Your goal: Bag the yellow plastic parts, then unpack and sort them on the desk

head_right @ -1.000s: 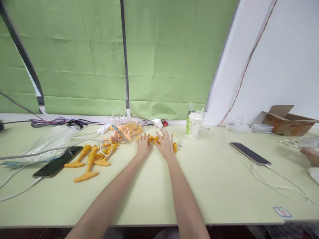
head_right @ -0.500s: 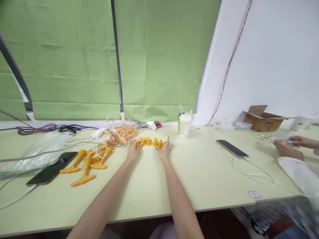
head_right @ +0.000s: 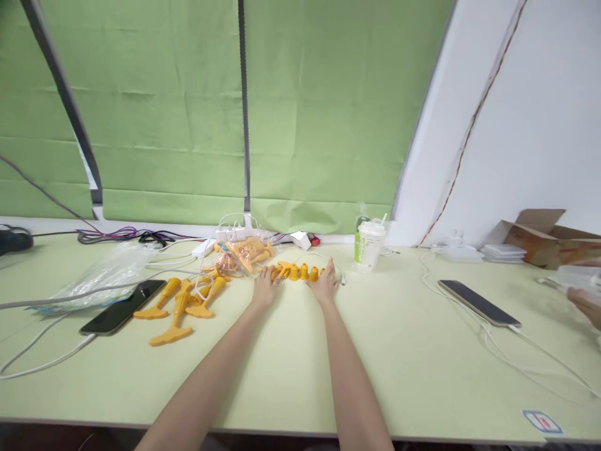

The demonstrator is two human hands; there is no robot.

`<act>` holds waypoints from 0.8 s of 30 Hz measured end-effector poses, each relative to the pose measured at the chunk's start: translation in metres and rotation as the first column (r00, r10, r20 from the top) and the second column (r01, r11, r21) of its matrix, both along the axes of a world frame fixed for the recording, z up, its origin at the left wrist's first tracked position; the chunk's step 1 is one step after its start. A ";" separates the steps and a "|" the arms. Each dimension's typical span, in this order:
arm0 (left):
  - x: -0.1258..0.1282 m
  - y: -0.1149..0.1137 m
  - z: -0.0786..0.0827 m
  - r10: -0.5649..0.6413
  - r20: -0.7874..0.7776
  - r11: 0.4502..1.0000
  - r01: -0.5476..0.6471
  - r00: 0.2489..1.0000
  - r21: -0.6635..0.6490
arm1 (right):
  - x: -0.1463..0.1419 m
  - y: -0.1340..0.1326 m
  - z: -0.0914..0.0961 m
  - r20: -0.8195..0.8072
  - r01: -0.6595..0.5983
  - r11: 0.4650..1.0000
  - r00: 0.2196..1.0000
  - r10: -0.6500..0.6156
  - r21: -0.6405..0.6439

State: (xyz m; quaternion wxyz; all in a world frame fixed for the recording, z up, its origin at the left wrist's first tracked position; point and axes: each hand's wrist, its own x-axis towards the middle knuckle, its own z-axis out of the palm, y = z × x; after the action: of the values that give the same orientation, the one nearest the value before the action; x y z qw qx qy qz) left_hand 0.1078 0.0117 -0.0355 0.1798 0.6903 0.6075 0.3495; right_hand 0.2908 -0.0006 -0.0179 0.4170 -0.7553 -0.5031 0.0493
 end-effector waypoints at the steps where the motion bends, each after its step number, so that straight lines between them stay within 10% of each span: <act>1: -0.001 0.002 0.000 -0.009 -0.002 1.000 0.009 1.000 -0.014 | 0.000 0.000 -0.001 0.002 0.003 1.000 1.000 -0.003 0.031; 12: -0.015 -0.007 0.014 -0.030 0.250 0.983 -0.017 0.968 0.182 | -0.019 -0.037 0.001 0.168 0.015 0.934 0.983 -0.080 0.358; 16: -0.060 -0.040 0.034 -0.006 -0.044 0.946 0.019 0.999 0.324 | -0.039 -0.061 0.009 0.360 -0.124 0.944 0.933 0.007 0.304; 19: -0.116 -0.050 0.051 -0.073 -0.435 0.969 0.166 0.897 0.181 | -0.050 -0.071 0.012 0.480 -0.208 0.964 0.871 0.105 0.166; 24: -0.164 -0.060 0.058 -0.068 -0.697 0.997 0.024 0.714 -0.073 | -0.049 -0.073 0.007 0.481 -0.204 0.974 0.867 0.133 0.097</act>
State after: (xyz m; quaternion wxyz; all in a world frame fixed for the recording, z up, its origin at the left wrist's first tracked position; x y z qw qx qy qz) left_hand -0.0563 -0.0479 0.0223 -0.0341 0.7803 0.6231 0.0408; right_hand 0.2421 -0.0734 -0.0105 0.3298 -0.6655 -0.6556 -0.1360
